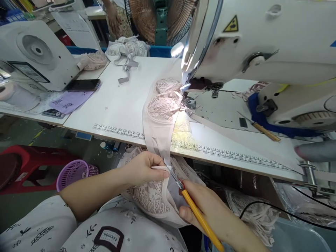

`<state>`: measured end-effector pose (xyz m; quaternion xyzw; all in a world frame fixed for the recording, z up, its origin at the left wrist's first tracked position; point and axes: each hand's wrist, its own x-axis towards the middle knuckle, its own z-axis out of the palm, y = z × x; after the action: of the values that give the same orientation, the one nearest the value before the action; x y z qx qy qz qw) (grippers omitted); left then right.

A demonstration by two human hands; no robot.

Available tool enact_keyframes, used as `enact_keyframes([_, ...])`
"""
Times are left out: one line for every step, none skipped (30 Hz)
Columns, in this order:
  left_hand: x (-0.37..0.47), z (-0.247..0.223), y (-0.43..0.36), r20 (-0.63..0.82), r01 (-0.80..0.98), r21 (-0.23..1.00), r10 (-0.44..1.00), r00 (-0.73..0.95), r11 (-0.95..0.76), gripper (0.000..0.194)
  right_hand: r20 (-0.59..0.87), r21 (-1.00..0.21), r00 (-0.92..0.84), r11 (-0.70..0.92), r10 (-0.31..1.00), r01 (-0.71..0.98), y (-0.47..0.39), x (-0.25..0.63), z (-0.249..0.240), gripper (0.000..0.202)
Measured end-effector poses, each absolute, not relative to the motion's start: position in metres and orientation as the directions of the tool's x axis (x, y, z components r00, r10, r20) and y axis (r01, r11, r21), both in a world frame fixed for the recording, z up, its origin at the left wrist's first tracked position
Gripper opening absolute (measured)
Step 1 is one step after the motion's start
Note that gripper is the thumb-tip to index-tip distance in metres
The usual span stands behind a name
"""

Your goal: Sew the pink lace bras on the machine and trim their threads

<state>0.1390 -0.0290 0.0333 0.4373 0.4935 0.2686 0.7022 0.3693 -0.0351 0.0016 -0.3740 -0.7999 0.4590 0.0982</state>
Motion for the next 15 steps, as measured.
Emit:
enact_keyframes([0.139,0.033,-0.028,-0.467,0.053,0.874,0.804,0.367,0.484,0.027,-0.215,-0.795,-0.724,0.312,0.656,0.519,-0.035,0.37,0.0,0.055])
enact_keyframes([0.138,0.033,-0.028,-0.474,0.046,0.868,0.8,0.367,0.494,0.028,-0.238,-0.781,-0.737,0.326,0.632,0.532,-0.035,0.371,-0.001,0.053])
enact_keyframes([0.138,0.032,-0.027,-0.48,0.037,0.864,0.797,0.367,0.503,0.029,-0.252,-0.767,-0.74,0.337,0.624,0.546,-0.035,0.372,-0.003,0.052])
enact_keyframes([0.138,0.032,-0.026,-0.484,0.025,0.858,0.793,0.371,0.512,0.03,-0.256,-0.754,-0.734,0.345,0.63,0.559,-0.035,0.373,-0.004,0.051])
enact_keyframes([0.138,0.032,-0.025,-0.487,0.013,0.853,0.789,0.375,0.521,0.03,-0.259,-0.745,-0.731,0.352,0.631,0.567,-0.035,0.374,-0.005,0.051])
enact_keyframes([0.137,0.032,-0.024,-0.491,0.001,0.848,0.786,0.376,0.529,0.031,-0.261,-0.739,-0.731,0.356,0.631,0.572,-0.035,0.374,-0.005,0.051])
enact_keyframes([0.137,0.032,-0.024,-0.495,-0.01,0.843,0.784,0.375,0.537,0.031,-0.264,-0.738,-0.732,0.358,0.628,0.572,-0.035,0.374,-0.005,0.05])
enact_keyframes([0.137,0.031,-0.023,-0.5,-0.02,0.838,0.782,0.371,0.545,0.032,-0.265,-0.74,-0.734,0.357,0.625,0.57,-0.034,0.374,-0.006,0.049])
enact_keyframes([0.137,0.031,-0.022,-0.506,-0.026,0.833,0.78,0.368,0.552,0.032,-0.264,-0.743,-0.735,0.355,0.624,0.568,-0.034,0.374,-0.006,0.048])
enact_keyframes([0.137,0.03,-0.022,-0.51,-0.029,0.829,0.778,0.366,0.558,0.032,-0.263,-0.746,-0.735,0.352,0.625,0.566,-0.034,0.374,-0.006,0.047])
enact_keyframes([0.137,0.03,-0.022,-0.514,-0.03,0.827,0.775,0.368,0.562,0.032,-0.261,-0.748,-0.733,0.348,0.628,0.565,-0.035,0.374,-0.007,0.045])
enact_keyframes([0.137,0.029,-0.022,-0.516,-0.029,0.824,0.772,0.372,0.565,0.032,-0.26,-0.751,-0.731,0.344,0.631,0.564,-0.035,0.374,-0.007,0.044])
enact_keyframes([0.136,0.028,-0.021,-0.517,-0.029,0.823,0.768,0.377,0.568,0.032,-0.26,-0.755,-0.729,0.337,0.634,0.563,-0.035,0.373,-0.008,0.042])
enact_keyframes([0.136,0.028,-0.021,-0.517,-0.032,0.821,0.767,0.38,0.57,0.032,-0.256,-0.763,-0.728,0.329,0.636,0.556,-0.036,0.373,-0.01,0.039])
enact_keyframes([0.136,0.027,-0.021,-0.518,-0.035,0.819,0.765,0.383,0.572,0.032,-0.238,-0.776,-0.715,0.314,0.658,0.547,-0.036,0.373,-0.011,0.037])
